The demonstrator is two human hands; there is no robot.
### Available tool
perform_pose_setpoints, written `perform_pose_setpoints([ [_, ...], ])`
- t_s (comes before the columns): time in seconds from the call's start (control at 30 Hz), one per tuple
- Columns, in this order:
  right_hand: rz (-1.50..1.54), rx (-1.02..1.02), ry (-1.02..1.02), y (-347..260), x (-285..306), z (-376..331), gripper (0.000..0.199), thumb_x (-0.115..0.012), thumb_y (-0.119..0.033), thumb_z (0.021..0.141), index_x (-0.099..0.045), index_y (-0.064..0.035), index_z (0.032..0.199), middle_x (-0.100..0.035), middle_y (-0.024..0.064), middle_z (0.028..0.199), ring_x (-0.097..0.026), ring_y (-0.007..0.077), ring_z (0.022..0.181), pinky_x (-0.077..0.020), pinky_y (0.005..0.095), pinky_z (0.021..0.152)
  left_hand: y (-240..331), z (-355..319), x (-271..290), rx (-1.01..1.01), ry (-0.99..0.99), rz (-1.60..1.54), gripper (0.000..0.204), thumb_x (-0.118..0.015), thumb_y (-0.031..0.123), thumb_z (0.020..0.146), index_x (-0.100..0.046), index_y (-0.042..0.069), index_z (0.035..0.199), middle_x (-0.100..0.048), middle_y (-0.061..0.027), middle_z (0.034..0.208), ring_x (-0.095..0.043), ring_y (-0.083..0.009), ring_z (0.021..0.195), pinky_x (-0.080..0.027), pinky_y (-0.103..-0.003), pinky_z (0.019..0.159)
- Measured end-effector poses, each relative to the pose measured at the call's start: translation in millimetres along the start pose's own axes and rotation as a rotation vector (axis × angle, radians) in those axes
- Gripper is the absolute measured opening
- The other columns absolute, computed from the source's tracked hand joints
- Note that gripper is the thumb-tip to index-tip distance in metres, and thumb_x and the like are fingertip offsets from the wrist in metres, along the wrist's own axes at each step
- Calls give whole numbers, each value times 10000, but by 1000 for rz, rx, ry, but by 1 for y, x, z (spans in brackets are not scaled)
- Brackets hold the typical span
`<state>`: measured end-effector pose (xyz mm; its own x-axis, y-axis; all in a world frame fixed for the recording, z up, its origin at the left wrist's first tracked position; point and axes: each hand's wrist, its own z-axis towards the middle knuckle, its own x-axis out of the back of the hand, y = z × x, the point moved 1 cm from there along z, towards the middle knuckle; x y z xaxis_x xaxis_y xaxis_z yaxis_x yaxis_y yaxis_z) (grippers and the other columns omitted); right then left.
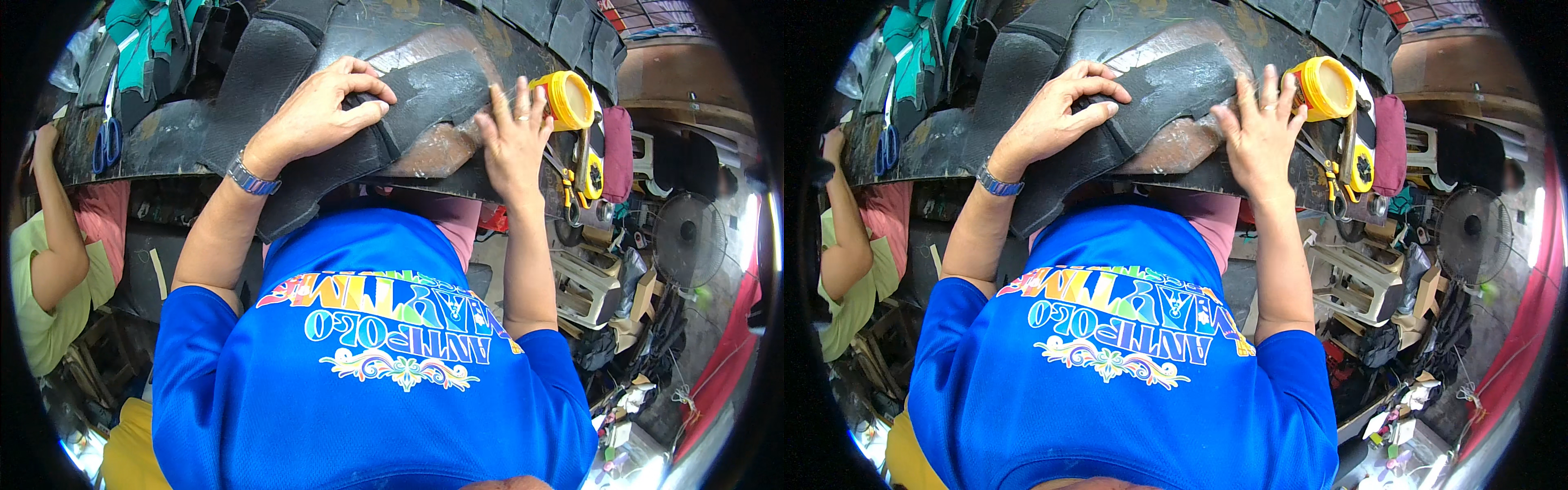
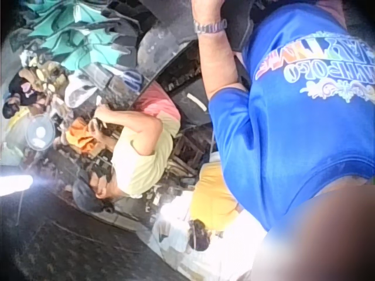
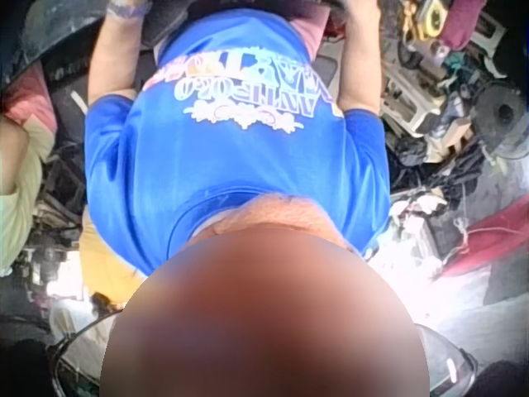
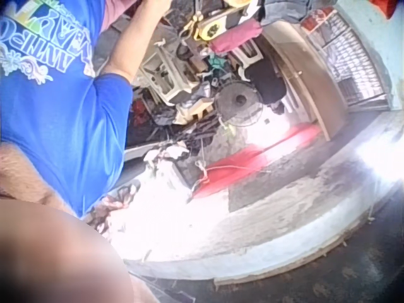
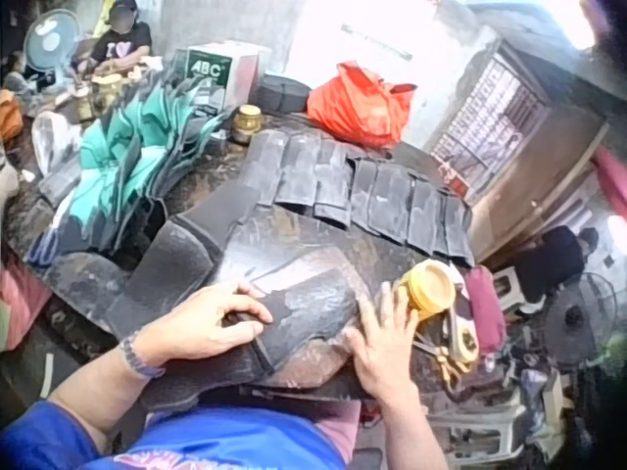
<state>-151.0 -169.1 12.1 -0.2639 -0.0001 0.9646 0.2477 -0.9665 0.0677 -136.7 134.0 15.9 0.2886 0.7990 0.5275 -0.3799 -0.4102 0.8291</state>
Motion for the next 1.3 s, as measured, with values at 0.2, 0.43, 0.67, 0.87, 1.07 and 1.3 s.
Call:
perform_pose_setpoints([
  [0.2, -141, 29, -37, -17, -1, -19, 756, -431, -664, 948, -434, -157, 1508, -250, 128, 1635, -116, 346, 1530, -49, 714, 1129, 2, -1, 0, -7, 0, 9, 212, -647, 208, 916, -742, 97, 1070, -595, -99, 1202, -585, -246, 1162, -443, -341, 1007],
  [0.43, -18, 155, -60, -28, 15, -30, 690, -470, -666, 914, -462, -293, 1494, -255, 124, 1633, -137, 346, 1526, -62, 716, 1127, 1, 1, 4, 18, -32, -81, 213, -624, 194, 938, -742, 85, 1079, -606, -104, 1193, -580, -243, 1165, -433, -338, 1017],
  [0.67, 160, 136, -70, -28, 13, -30, 600, -479, -661, 920, -535, -354, 1433, -264, 134, 1627, -133, 372, 1523, -73, 717, 1128, 4, -1, 2, -14, -14, -39, 288, -514, 238, 1016, -706, 64, 1142, -606, -123, 1206, -573, -258, 1177, -419, -339, 1037],
  [0.87, 101, 208, 67, -48, 15, -34, 577, -555, -647, 881, -610, -316, 1349, -341, 131, 1583, -191, 357, 1508, -103, 717, 1120, 8, -3, 0, -44, 8, 53, 333, -459, 282, 1040, -695, 81, 1163, -609, -125, 1187, -570, -279, 1159, -429, -360, 1027],
  [1.07, 332, 180, 71, -40, 29, -28, 508, -582, -597, 898, -664, -275, 1282, -384, 137, 1545, -211, 369, 1496, -119, 706, 1124, 11, -4, -2, -72, 12, 47, 319, -438, 250, 1043, -676, 80, 1170, -601, -133, 1186, -562, -291, 1166, -419, -363, 1033],
  [1.3, 202, 176, -3, -54, 13, -32, 650, -514, -608, 930, -548, -182, 1419, -356, 177, 1569, -202, 395, 1495, -111, 711, 1126, 12, -4, -1, -66, 34, 32, 315, -454, 257, 1047, -656, 51, 1172, -637, -124, 1170, -576, -273, 1154, -420, -359, 1031],
])
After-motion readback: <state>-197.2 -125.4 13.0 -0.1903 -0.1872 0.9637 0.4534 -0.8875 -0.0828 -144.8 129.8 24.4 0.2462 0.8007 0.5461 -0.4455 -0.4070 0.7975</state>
